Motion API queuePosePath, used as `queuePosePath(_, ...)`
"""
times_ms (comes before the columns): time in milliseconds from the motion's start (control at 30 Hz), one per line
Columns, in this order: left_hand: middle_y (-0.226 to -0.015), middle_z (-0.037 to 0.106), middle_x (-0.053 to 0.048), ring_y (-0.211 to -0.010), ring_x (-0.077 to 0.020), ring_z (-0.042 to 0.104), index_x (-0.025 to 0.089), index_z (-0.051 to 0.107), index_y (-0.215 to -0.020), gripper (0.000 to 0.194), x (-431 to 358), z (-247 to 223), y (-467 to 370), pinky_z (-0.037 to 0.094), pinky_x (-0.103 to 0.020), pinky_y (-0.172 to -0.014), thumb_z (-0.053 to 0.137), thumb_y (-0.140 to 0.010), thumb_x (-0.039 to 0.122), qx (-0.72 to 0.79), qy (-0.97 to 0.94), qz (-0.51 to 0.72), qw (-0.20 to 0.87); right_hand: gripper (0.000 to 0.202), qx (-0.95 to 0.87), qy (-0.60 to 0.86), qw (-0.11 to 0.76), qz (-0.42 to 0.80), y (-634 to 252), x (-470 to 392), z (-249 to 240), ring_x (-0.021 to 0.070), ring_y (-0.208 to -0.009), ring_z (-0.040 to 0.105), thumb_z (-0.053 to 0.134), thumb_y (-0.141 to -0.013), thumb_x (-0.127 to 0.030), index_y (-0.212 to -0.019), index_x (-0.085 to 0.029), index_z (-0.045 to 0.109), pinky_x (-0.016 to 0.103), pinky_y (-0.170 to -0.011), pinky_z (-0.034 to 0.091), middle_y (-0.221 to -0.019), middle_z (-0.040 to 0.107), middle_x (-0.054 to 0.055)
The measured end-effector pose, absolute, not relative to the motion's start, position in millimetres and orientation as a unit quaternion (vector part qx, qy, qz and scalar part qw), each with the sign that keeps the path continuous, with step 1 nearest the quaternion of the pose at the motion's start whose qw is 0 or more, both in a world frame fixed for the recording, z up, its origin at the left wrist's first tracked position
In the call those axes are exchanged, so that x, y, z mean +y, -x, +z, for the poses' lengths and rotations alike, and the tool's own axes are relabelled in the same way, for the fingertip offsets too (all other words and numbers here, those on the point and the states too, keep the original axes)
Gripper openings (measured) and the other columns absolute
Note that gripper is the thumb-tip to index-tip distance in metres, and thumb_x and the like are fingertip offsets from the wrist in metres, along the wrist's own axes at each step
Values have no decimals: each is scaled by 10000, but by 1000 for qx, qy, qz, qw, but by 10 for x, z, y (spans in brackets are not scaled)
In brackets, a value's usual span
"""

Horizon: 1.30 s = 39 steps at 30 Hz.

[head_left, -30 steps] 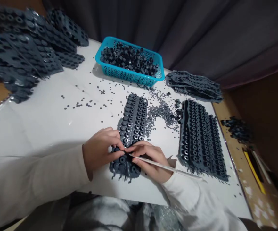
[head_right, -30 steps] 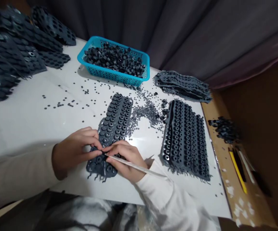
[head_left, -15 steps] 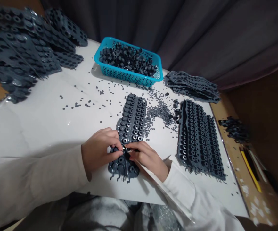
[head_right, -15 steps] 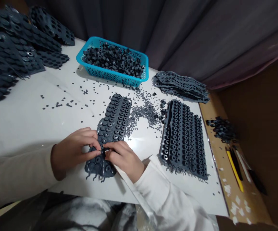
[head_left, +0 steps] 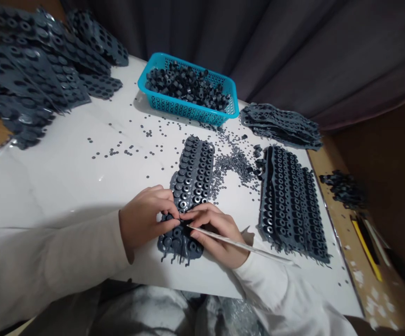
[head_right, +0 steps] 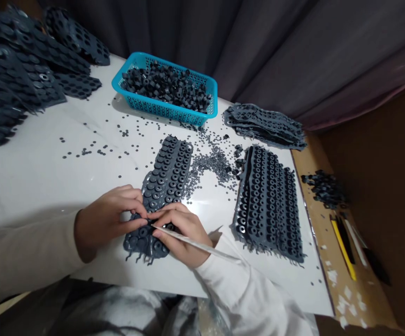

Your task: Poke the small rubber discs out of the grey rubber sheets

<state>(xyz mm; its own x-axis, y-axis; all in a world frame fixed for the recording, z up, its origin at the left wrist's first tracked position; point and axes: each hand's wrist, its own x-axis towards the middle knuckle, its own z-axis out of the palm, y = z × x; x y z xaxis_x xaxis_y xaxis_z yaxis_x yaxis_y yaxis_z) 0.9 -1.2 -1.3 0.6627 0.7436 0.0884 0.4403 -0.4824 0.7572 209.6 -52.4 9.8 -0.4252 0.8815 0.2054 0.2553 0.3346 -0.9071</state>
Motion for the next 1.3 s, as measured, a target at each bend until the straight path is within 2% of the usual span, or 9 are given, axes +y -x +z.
queuePosePath(333,-703,572,5,-738,-151,500,221,658,-699,100,-30,4,-26,361,-294,-711,581,-763,214,363,-837,204,354,38,-783,359,374,343,-2098,-525,65,177,-950,595,580,-865,-226,-884,-194,590,335,-837,515,-995,705,95)
queuePosePath(733,-718,572,4,-744,-150,497,216,656,-701,98,-16,-5,-6,359,-287,-730,581,-763,212,362,-842,194,350,89,-852,320,347,228,-2113,-502,-25,184,-921,587,597,-859,-207,-947,-199,585,346,-789,514,-1047,694,77)
queuePosePath(1000,-709,560,6,-736,-150,498,221,649,-705,84,-14,-18,-5,362,-287,-716,590,-765,222,356,-847,194,345,67,-885,319,303,151,-2086,-508,10,178,-887,581,540,-886,-165,-893,-207,592,351,-767,491,-1044,684,74)
queuePosePath(1200,-680,543,6,-708,-143,494,210,647,-680,102,-25,11,-31,369,-283,-699,587,-762,210,364,-843,202,339,138,-876,353,296,144,-2074,-522,0,165,-816,598,473,-911,-161,-915,-211,602,339,-742,494,-1065,670,83)
queuePosePath(1300,-686,555,6,-715,-141,501,208,656,-696,93,-14,2,-23,371,-276,-699,600,-769,222,361,-845,197,341,78,-832,371,347,225,-2084,-526,11,164,-880,625,503,-907,-202,-923,-207,579,325,-770,512,-1096,659,95)
